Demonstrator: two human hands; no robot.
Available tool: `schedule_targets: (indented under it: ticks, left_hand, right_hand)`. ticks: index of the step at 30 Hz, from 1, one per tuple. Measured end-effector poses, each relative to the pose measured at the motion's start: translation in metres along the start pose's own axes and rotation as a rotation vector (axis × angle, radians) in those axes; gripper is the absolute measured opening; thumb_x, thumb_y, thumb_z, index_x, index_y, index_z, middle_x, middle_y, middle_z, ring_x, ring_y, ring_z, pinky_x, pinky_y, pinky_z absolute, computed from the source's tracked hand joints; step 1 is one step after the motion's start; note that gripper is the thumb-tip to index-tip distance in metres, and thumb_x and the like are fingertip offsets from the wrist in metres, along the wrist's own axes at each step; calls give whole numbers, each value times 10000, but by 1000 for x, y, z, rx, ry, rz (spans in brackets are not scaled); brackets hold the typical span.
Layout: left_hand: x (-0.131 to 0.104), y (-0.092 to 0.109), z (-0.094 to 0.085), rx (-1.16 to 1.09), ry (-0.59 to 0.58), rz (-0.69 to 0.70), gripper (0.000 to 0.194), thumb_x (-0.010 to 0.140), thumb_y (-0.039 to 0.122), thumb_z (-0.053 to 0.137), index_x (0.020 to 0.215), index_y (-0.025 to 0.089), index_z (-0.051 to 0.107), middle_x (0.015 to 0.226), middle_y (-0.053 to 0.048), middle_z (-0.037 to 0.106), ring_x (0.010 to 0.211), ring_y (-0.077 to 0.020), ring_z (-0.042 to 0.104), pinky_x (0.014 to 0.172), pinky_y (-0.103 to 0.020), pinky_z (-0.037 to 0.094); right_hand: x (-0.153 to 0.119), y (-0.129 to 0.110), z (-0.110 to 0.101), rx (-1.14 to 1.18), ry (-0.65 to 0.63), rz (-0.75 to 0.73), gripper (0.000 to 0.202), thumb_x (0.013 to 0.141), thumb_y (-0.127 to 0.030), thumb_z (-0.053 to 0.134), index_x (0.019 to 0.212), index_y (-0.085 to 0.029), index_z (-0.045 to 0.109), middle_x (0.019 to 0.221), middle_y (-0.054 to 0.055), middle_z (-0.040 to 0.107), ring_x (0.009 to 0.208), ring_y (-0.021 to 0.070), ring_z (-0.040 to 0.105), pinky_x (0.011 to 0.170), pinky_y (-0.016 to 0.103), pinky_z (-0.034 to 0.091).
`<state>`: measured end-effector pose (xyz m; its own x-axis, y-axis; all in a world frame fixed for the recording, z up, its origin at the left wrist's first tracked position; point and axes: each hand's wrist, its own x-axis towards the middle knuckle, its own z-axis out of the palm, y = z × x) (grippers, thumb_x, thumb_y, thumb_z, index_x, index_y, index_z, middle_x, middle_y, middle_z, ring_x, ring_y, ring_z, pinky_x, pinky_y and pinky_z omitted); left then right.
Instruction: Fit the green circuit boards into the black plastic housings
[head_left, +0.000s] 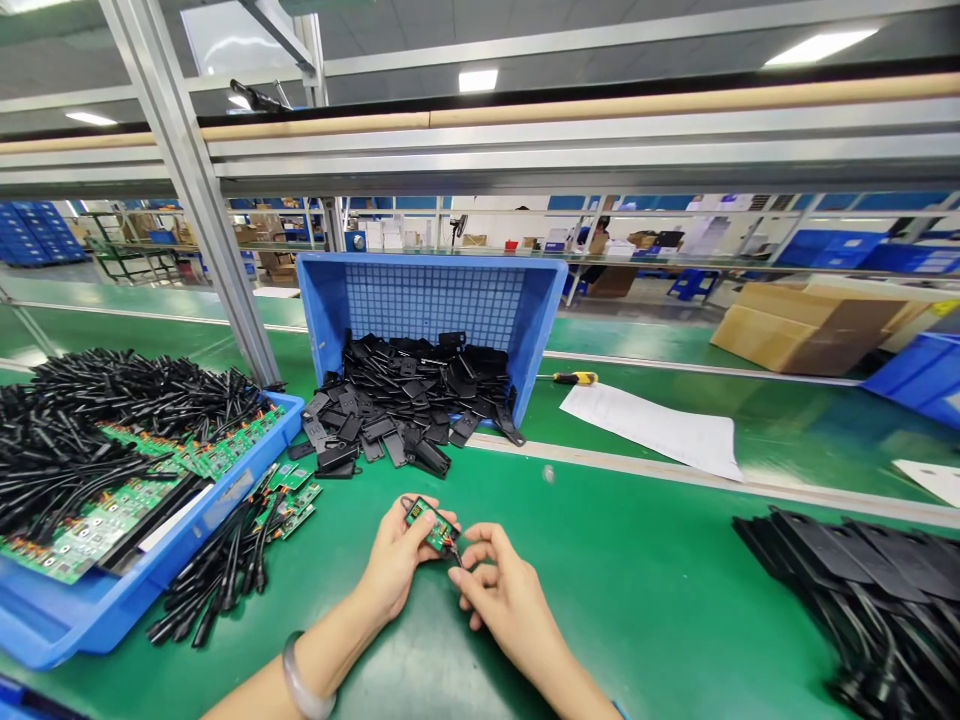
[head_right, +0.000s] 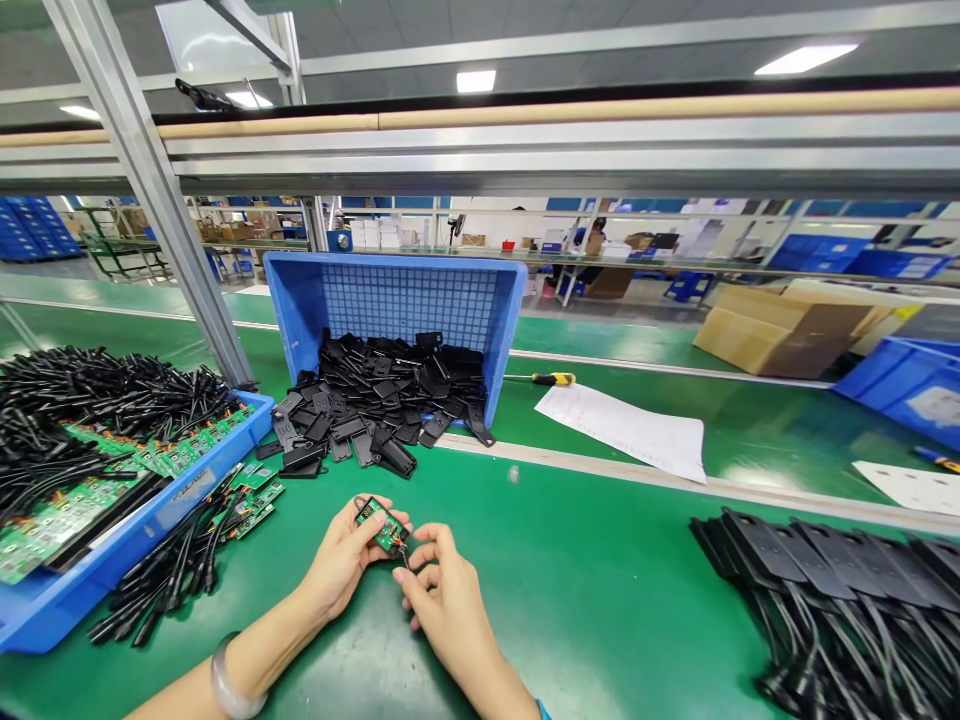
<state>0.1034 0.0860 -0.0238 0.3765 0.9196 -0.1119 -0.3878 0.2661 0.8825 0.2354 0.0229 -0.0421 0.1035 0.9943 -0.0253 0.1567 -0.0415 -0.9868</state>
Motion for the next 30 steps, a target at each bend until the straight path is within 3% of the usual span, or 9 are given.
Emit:
schedule_targets:
  ticks: [3, 7, 14, 24, 30]
  left_hand:
    - [0, 1, 0, 56, -7, 24, 319, 765, 365, 658, 944, 158, 495, 881, -91, 696, 819, -212, 666, 680, -314, 527]
    - [0, 2, -1, 143, -13, 65, 364, 739, 410, 671, 929, 167, 477, 832, -85, 699, 778, -227, 676, 610, -298, 524]
    - [0, -4, -2, 189, -43, 50, 437, 733, 471, 664, 991, 190, 452, 888, -93, 705, 816, -233, 680, 680, -326, 526]
    - [-5, 0, 4, -2, -43, -7, 399, 722, 413, 703, 947, 191, 459, 856, -82, 708, 831, -228, 678, 743, -345, 511]
    - [-7, 0, 5, -3, -52, 30, 357, 748, 397, 682, 937, 192, 458, 881, -77, 705, 832, -214, 673, 743, -332, 509]
  right_hand:
    - [2, 1, 0, 11, -91, 149, 327, 701, -450, 624, 858, -195, 493, 651, -48, 519, 407, 86, 518, 294, 155, 370]
    - [3, -2, -4, -91, -196, 131, 242, 755, -411, 549, 730, -171, 527, 595, -24, 546, 407, 67, 431, 355, 169, 307]
    - [3, -9, -7, -370, -68, -45, 238, 767, -376, 540, 628, -187, 503, 494, -61, 387, 480, 96, 319, 474, 225, 231]
    - [7, -6, -5, -119, -8, -22, 420, 782, -531, 529, 570, -173, 583, 499, -4, 543, 446, 112, 460, 463, 223, 343]
    - [7, -6, 0, -74, 18, -53, 416, 795, -546, 530, 659, -166, 627, 519, 5, 576, 443, 120, 497, 462, 224, 379]
